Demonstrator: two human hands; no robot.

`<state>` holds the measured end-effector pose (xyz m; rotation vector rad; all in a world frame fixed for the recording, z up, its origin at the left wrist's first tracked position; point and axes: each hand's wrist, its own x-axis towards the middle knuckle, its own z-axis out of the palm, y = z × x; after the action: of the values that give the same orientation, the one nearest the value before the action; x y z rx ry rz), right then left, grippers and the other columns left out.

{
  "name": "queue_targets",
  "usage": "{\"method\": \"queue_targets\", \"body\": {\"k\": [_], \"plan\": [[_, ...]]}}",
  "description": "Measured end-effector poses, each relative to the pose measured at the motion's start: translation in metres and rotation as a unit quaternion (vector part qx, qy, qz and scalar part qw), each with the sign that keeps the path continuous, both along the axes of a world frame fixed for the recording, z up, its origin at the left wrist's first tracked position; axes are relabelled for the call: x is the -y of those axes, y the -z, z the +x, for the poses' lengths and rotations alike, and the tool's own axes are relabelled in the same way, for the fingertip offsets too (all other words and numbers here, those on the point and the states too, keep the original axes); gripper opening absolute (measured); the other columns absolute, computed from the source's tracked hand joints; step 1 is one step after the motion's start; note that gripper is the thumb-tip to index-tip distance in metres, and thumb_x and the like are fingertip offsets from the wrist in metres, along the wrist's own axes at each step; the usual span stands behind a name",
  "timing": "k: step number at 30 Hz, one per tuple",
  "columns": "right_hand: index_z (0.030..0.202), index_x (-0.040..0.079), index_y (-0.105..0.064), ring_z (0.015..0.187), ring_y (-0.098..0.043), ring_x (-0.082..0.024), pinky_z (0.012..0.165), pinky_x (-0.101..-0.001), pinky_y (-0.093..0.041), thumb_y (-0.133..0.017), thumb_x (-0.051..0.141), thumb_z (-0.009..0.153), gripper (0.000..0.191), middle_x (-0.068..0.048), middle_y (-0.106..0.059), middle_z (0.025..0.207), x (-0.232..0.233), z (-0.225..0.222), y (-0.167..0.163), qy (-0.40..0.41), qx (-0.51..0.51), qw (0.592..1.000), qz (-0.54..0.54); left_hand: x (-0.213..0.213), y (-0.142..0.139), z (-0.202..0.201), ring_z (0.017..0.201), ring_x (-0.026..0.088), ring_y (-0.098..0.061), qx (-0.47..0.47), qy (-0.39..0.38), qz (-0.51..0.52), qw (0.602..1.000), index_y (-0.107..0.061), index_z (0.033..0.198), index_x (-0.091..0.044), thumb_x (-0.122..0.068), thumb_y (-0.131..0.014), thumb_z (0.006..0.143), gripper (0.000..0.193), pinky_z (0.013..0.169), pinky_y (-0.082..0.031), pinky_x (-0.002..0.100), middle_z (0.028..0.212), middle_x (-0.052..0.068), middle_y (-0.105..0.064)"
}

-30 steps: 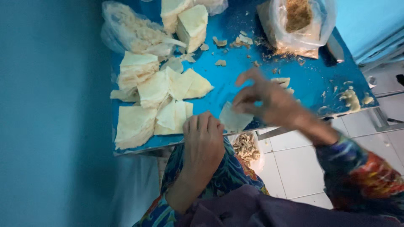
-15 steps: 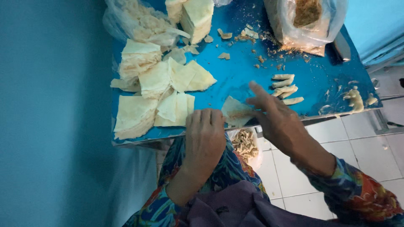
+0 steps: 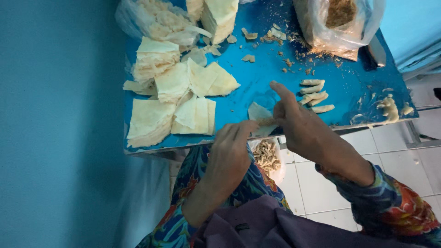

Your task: The person sits at a blue work table and folds thin translucent sheets around a pinch of brown filling taken from a plastic bag, rolling each sheet by hand. The finished rolled pieces are set on the table beside a growing pile of completed rolls.

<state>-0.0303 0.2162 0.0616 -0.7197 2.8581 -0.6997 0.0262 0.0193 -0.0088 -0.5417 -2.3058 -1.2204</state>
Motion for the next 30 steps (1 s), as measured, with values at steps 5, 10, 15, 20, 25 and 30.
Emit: {"method": "queue_targets", "body": {"k": [5, 10, 15, 20, 25, 30], "plan": [[0.155, 0.002, -0.022, 0.104, -0.072, -0.034, 0.084, -0.0422, -0.060, -0.054, -0.014, 0.087, 0.077, -0.020, -0.065, 0.116, 0.001, 0.004, -0.002, -0.033, -0.016, 0.997, -0.063, 0.000, -0.004, -0.002, 0.110, 0.034, -0.064, -0.011, 0.015, -0.018, 1.000, -0.066, 0.122, -0.001, 0.012, -0.063, 0.082, 0.042, 0.093, -0.051, 0.045, 0.120, 0.014, -0.069], [0.152, 0.006, -0.027, 0.097, -0.075, -0.035, 0.074, -0.0419, -0.061, -0.065, -0.004, 0.091, 0.072, -0.019, -0.073, 0.112, 0.008, 0.005, 0.008, 0.003, -0.043, 0.998, -0.040, 0.003, -0.001, -0.008, 0.106, 0.031, -0.062, -0.032, 0.036, -0.061, 0.997, -0.067, 0.118, 0.000, 0.002, -0.069, 0.088, 0.030, 0.093, -0.050, 0.044, 0.117, 0.012, -0.067], [0.159, 0.008, -0.026, 0.097, -0.075, -0.034, 0.071, -0.0408, -0.060, -0.065, -0.005, 0.087, 0.082, -0.015, -0.076, 0.114, 0.000, 0.011, 0.008, -0.101, -0.095, 0.990, -0.040, 0.007, 0.009, -0.023, 0.103, 0.028, -0.061, -0.091, 0.040, -0.145, 0.984, -0.066, 0.107, -0.002, -0.004, -0.070, 0.085, 0.023, 0.091, -0.050, 0.042, 0.108, 0.010, -0.064], [0.161, 0.010, -0.025, 0.097, -0.072, -0.037, 0.073, -0.0451, -0.056, -0.074, 0.007, 0.084, 0.091, -0.011, -0.077, 0.109, -0.007, 0.011, 0.006, -0.136, -0.136, 0.981, -0.030, 0.004, 0.012, -0.034, 0.098, 0.028, -0.059, -0.153, 0.003, -0.180, 0.972, -0.064, 0.106, -0.002, -0.004, -0.070, 0.085, 0.022, 0.086, -0.050, 0.042, 0.101, 0.011, -0.060], [0.163, 0.013, -0.021, 0.088, -0.073, -0.031, 0.070, -0.0434, -0.056, -0.075, 0.009, 0.090, 0.091, -0.013, -0.075, 0.103, 0.008, -0.017, 0.000, -0.135, -0.070, 0.988, -0.035, -0.003, 0.006, -0.038, 0.092, 0.029, -0.058, -0.075, -0.019, -0.149, 0.986, -0.064, 0.099, -0.007, -0.002, -0.068, 0.086, 0.015, 0.079, -0.048, 0.043, 0.093, 0.010, -0.057], [0.165, 0.020, -0.015, 0.085, -0.076, -0.028, 0.071, -0.0406, -0.058, -0.072, 0.001, 0.089, 0.097, -0.010, -0.075, 0.095, 0.015, -0.040, -0.010, -0.141, 0.063, 0.985, -0.070, -0.003, -0.001, -0.038, 0.092, 0.028, -0.059, -0.099, -0.047, -0.223, 0.969, -0.066, 0.113, 0.000, -0.004, -0.067, 0.085, 0.028, 0.080, -0.050, 0.041, 0.092, 0.011, -0.059]]}}
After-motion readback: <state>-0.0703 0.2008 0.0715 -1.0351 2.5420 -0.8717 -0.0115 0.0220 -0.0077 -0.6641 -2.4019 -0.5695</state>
